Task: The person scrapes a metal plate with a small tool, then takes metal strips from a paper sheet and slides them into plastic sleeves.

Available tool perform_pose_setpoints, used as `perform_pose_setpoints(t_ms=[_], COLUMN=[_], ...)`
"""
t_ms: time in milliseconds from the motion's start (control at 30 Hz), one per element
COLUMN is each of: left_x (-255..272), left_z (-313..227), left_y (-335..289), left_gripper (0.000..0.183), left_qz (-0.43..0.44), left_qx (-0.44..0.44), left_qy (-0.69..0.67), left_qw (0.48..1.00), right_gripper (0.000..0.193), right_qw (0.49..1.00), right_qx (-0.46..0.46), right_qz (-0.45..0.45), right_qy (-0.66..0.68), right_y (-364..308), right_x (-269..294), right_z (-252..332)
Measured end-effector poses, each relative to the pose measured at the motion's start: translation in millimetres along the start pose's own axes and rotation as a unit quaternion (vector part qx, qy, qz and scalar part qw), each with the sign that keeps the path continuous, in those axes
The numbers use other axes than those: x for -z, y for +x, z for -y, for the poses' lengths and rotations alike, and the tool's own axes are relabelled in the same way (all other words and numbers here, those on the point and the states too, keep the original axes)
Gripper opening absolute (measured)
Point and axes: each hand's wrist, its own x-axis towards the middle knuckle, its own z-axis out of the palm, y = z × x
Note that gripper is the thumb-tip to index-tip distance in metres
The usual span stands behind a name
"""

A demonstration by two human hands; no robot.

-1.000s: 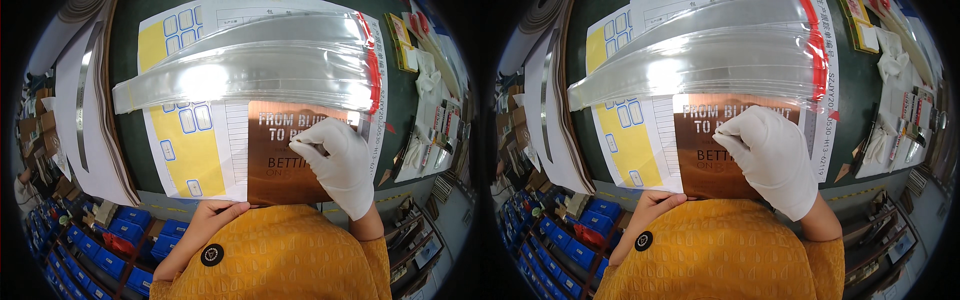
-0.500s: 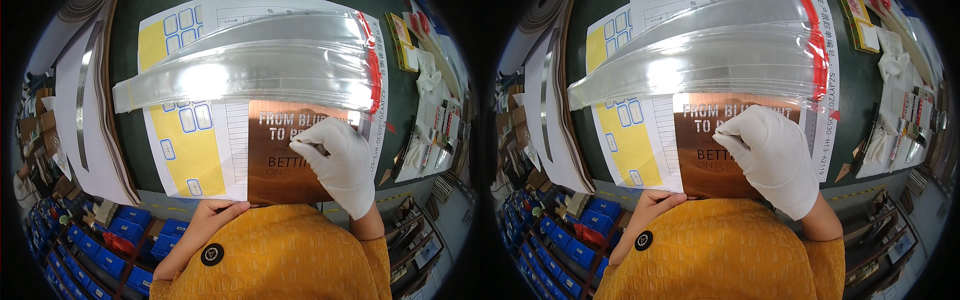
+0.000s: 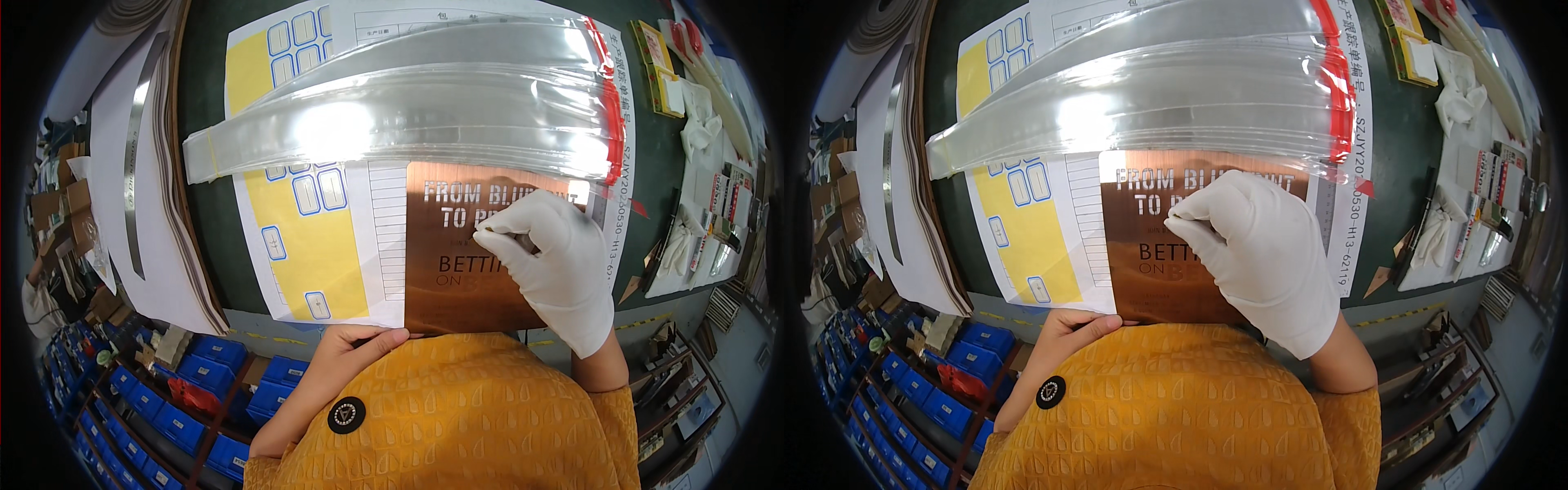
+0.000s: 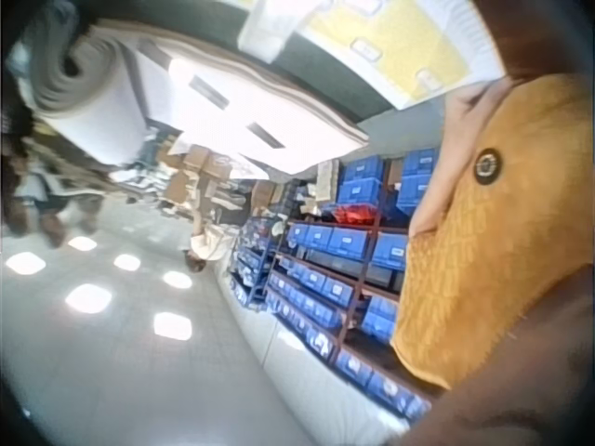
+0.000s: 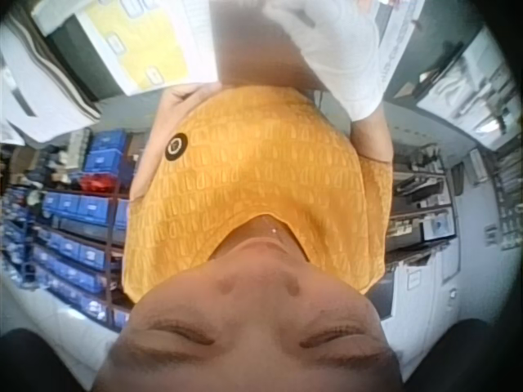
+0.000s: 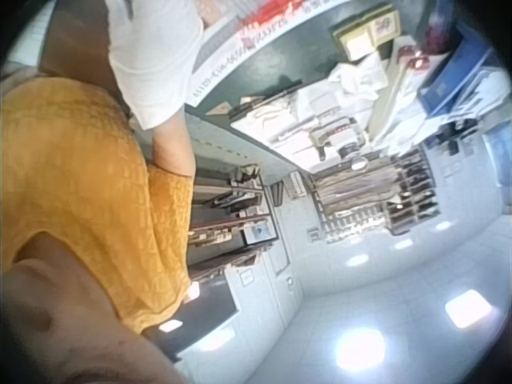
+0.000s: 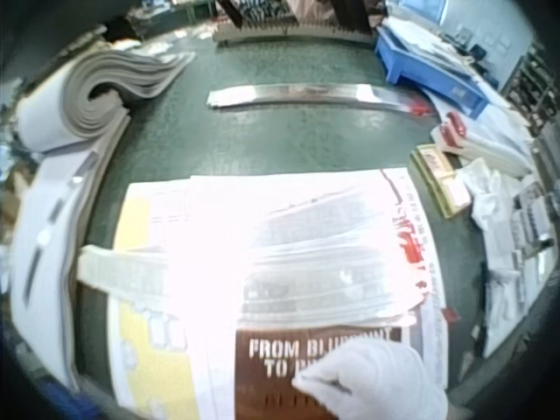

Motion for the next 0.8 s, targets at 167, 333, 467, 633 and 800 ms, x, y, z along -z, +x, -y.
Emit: perform_pose_setpoints(t_ms=[167,333,467,633,800], left_x=[0.9,1.1,0.4,2.2,2.0], left_z=[2.3,4.3,-0.3,6.0,4.9], left_y=[0.5,0.6,0.9,2.0,1.8], left_gripper=[0.024,0.023,0.023,0.024,0.024], left_qz=[-0.009,-0.012,-0.003,-0.006,-0.009], left_qx=[0.007,0.011,-0.005,-0.01,0.0], left_qy=[0.003,0.003,0.003,0.014,0.012], left_qw=[1.0,1.0,1.0,1.0,1.0], right_gripper=[0.018,0.018,0.018,0.017,0.017], right_qw=[1.0,1.0,1.0,1.0,1.0], right_qx=[-0.005,-0.001,-0.001,-0.004,-0.007], right_qz=[-0.003,0.002,0.003,0.013,0.003], right_qy=[0.008,0.001,-0.001,-0.001,-0.002], right_y=[-0.6,-1.6,0.0,-0.6,-0.4], right_x=[-0.8,0.2,0.2,1.8,-0.1], right_z=[0.4,1.0,0.0,0.9,-0.1])
